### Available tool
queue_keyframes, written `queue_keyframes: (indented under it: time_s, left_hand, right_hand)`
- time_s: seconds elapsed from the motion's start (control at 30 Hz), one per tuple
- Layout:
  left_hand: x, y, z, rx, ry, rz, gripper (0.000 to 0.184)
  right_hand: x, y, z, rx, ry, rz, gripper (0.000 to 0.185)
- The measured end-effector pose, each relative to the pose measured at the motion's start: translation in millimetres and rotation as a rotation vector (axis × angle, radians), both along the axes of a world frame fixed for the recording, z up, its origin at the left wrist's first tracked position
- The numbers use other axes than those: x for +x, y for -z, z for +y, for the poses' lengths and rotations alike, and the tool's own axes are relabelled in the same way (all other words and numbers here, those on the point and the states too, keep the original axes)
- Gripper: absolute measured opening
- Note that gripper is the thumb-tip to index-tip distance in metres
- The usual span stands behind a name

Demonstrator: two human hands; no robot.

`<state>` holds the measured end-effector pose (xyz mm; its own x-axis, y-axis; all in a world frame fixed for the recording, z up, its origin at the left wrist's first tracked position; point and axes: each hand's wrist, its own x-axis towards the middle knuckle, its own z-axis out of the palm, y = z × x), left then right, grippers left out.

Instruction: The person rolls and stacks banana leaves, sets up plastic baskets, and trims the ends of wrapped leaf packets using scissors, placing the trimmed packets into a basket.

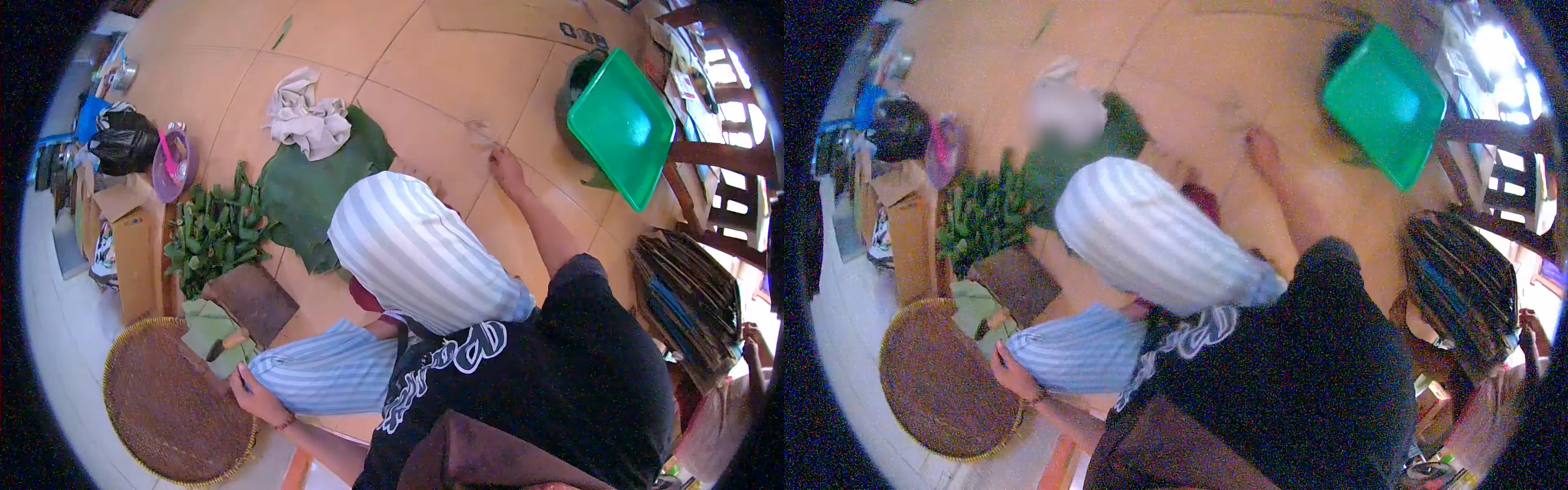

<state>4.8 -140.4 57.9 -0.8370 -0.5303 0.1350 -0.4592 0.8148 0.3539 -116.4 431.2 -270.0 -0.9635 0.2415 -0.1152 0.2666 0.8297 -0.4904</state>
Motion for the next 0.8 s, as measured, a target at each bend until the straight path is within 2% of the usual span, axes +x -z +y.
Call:
queue_keyframes:
  time_s: [0.1,0.2,0.3,0.4,0.5,0.6,0.7,0.8]
  left_hand:
    - [0.8,-0.9,-2.0,0.042,-0.025,-0.027,0.034]
    - [0.4,-4.0,0.5,0.059,-0.083,-0.074,0.028]
    - [4.1,-0.4,-5.1,0.049,-0.075,-0.062,0.029]
    - [5.3,0.6,-5.4,0.013,-0.16,-0.099,0.03]
    - [8.3,4.2,-10.5,0.112,-0.12,-0.071,0.03]
    - [8.5,2.5,-13.0,0.132,-0.085,-0.094,0.03]
    - [6.4,-4.5,-7.3,0.124,-0.081,-0.132,0.03]
    - [10.1,-1.8,-9.5,0.101,-0.058,-0.107,0.029]
  right_hand:
    - [1.1,18.8,-10.1,0.202,-0.019,0.127,0.011]
    - [2.4,18.3,-8.1,0.308,-0.139,0.132,0.01]
    - [19.9,5.1,0.8,0.143,0.109,0.23,0.009]
    - [50.6,-8.0,21.0,0.134,0.318,-0.06,0.012]
    - [62.5,-20.2,26.1,0.023,0.261,-0.238,0.021]
    - [46.1,-2.0,-1.3,0.364,0.014,0.046,0.043]
    - [27.0,-21.5,-33.9,0.391,0.048,0.055,0.065]
    - [19.0,-37.7,-46.5,0.308,0.039,-0.098,0.071]
